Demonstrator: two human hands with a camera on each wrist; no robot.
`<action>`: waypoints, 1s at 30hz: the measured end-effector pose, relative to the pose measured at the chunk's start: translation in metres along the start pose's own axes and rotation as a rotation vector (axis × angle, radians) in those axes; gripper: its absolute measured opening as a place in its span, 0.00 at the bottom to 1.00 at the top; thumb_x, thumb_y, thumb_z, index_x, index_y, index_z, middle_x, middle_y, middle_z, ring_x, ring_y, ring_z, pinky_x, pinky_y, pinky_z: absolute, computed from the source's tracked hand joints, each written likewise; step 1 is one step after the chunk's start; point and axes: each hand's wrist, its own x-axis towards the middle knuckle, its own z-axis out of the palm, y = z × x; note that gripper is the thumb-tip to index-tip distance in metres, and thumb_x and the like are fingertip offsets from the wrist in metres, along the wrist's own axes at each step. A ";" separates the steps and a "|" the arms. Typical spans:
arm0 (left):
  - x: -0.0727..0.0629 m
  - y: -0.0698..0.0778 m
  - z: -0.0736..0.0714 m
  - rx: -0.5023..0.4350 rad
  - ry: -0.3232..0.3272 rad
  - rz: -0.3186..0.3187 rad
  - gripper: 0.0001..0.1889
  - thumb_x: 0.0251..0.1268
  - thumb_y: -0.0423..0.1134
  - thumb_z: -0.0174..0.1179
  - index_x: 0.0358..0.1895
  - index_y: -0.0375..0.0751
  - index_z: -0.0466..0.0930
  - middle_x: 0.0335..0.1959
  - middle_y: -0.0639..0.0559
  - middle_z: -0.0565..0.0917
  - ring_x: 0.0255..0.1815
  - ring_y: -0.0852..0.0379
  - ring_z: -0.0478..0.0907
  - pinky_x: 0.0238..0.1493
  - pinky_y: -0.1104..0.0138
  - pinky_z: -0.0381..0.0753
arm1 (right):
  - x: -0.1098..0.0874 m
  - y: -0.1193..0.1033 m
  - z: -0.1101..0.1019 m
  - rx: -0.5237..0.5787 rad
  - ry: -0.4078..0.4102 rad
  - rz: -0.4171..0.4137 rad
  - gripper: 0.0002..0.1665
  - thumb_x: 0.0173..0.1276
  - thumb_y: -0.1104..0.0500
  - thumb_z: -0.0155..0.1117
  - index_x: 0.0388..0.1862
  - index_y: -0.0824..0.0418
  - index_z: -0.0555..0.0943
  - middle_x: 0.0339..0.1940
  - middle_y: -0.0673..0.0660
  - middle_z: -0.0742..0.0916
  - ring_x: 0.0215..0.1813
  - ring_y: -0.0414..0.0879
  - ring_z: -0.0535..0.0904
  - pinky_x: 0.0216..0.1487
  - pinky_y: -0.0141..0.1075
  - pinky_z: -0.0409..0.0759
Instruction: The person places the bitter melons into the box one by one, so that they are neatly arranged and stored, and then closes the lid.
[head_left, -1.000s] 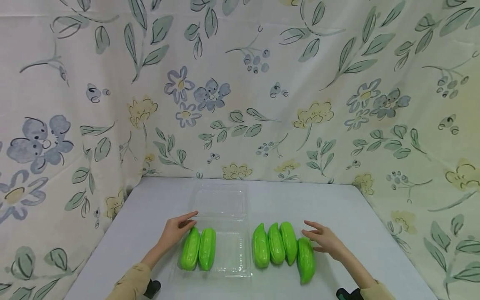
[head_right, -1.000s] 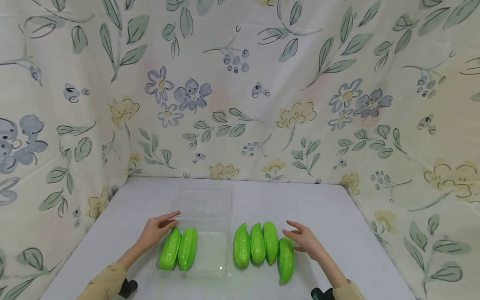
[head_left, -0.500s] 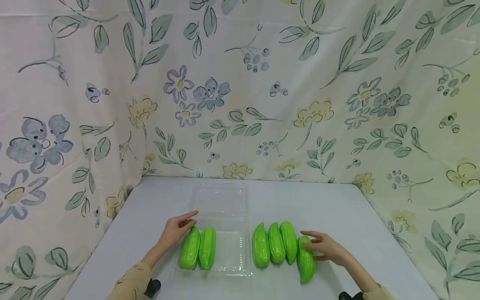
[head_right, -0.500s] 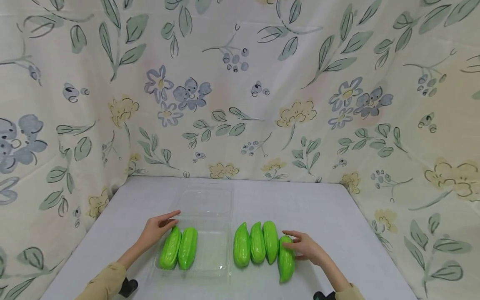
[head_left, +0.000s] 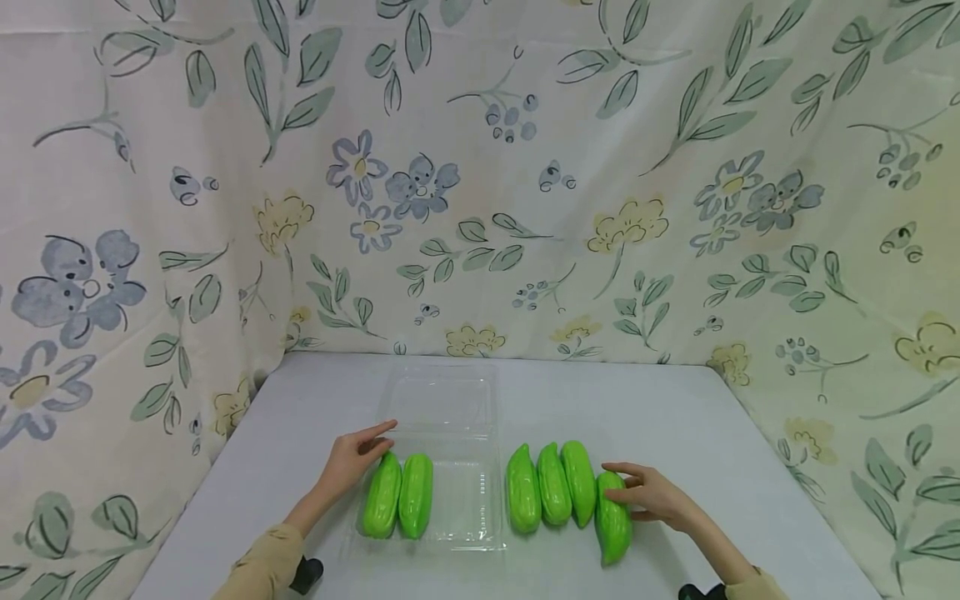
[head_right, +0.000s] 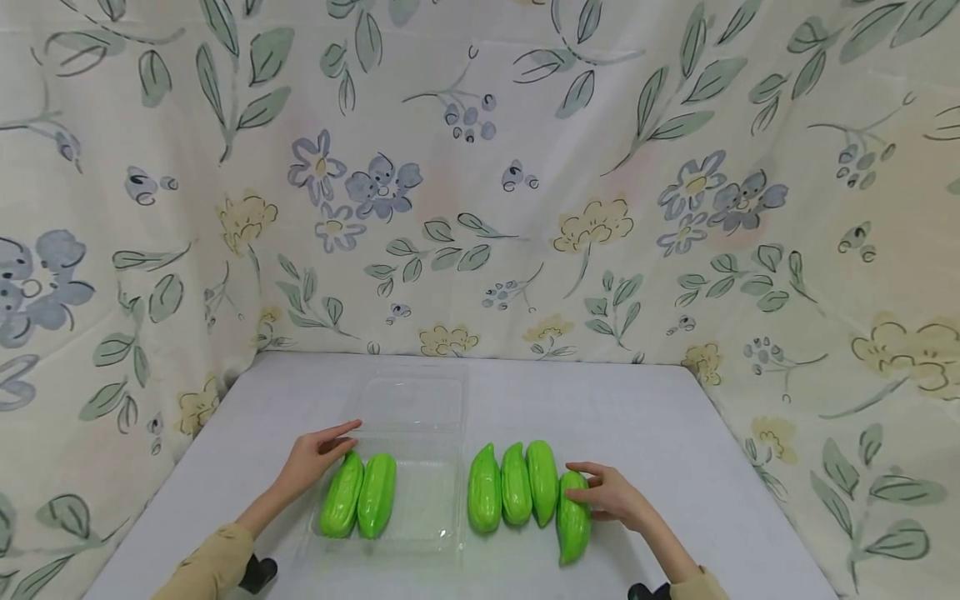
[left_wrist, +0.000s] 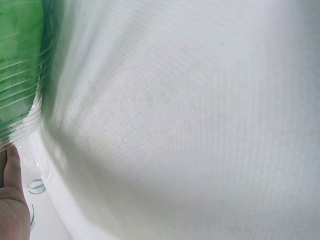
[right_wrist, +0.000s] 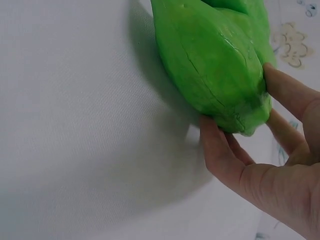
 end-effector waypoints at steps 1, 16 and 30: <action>0.000 0.000 0.000 0.001 0.000 0.002 0.20 0.64 0.37 0.61 0.59 0.42 0.78 0.54 0.42 0.82 0.49 0.50 0.84 0.46 0.71 0.82 | 0.000 0.000 0.000 -0.002 0.003 0.001 0.38 0.63 0.52 0.67 0.68 0.64 0.67 0.63 0.82 0.66 0.60 0.69 0.73 0.48 0.54 0.82; 0.001 -0.005 0.000 -0.021 0.003 0.032 0.20 0.64 0.39 0.61 0.59 0.40 0.78 0.53 0.41 0.83 0.48 0.56 0.84 0.45 0.76 0.80 | -0.002 -0.001 0.001 0.018 0.012 0.001 0.38 0.63 0.53 0.67 0.68 0.64 0.67 0.63 0.81 0.67 0.60 0.68 0.73 0.48 0.54 0.81; 0.000 -0.006 0.001 -0.033 -0.005 0.046 0.20 0.64 0.38 0.61 0.59 0.38 0.77 0.54 0.40 0.82 0.47 0.55 0.84 0.44 0.78 0.79 | 0.001 0.002 0.001 0.034 0.003 0.001 0.37 0.64 0.53 0.66 0.68 0.65 0.67 0.63 0.81 0.67 0.61 0.68 0.71 0.48 0.53 0.81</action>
